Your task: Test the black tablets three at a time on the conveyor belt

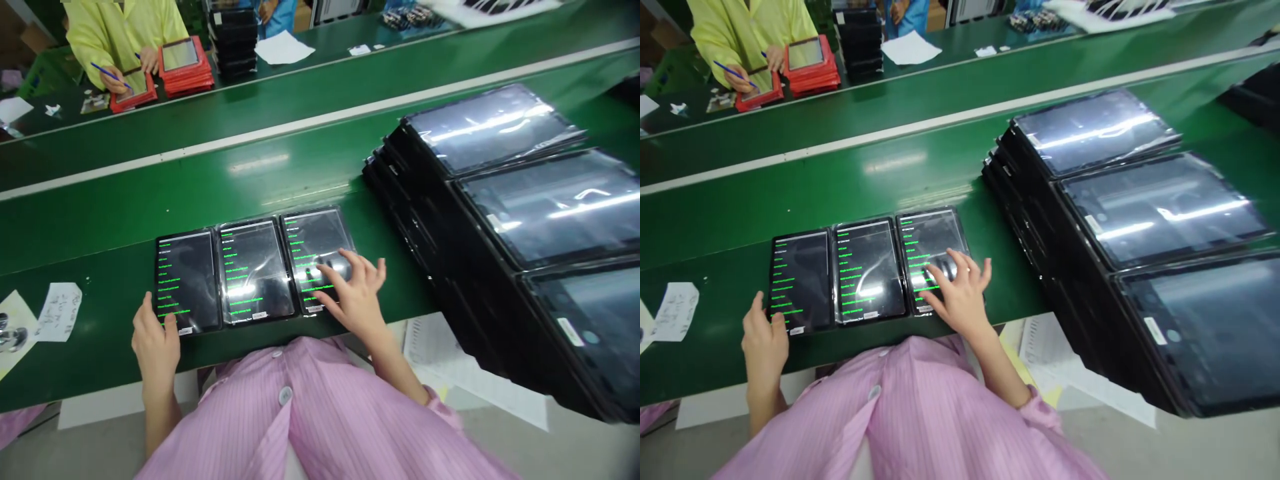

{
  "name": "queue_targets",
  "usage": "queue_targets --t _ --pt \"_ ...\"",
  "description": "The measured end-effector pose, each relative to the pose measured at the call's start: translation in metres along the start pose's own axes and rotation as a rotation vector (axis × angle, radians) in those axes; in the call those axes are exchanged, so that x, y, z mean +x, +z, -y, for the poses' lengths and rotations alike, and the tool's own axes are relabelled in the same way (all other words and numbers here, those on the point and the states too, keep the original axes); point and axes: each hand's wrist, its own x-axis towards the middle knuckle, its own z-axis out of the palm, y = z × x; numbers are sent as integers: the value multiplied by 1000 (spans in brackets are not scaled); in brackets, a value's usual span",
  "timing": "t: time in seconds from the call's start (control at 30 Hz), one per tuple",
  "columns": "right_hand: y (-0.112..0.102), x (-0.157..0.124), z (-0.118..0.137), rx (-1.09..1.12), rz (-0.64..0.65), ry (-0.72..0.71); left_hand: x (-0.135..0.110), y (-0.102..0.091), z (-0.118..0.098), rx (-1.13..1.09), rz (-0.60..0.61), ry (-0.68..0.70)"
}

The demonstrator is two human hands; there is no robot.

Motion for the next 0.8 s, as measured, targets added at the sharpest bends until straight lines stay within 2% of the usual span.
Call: queue_targets --t 0.13,0.27,0.37,0.47,0.57,0.7,0.8 --pt "-2 -10 -20 -34 -3 33 7 1 -5 -66 36 32" --pt "0 -12 -32 29 -175 119 11 3 -7 -53 36 5" --pt "1 -6 -31 81 -213 138 14 4 -7 -28 33 -22" --pt "6 6 -15 99 -154 73 17 4 -7 25 70 -57" --pt "14 21 15 80 -36 -69 20 2 -7 73 118 -88" --pt "26 39 56 83 102 -213 23 1 -5 -1 75 -92" --pt "33 49 77 108 169 -272 23 2 0 -42 67 -78"
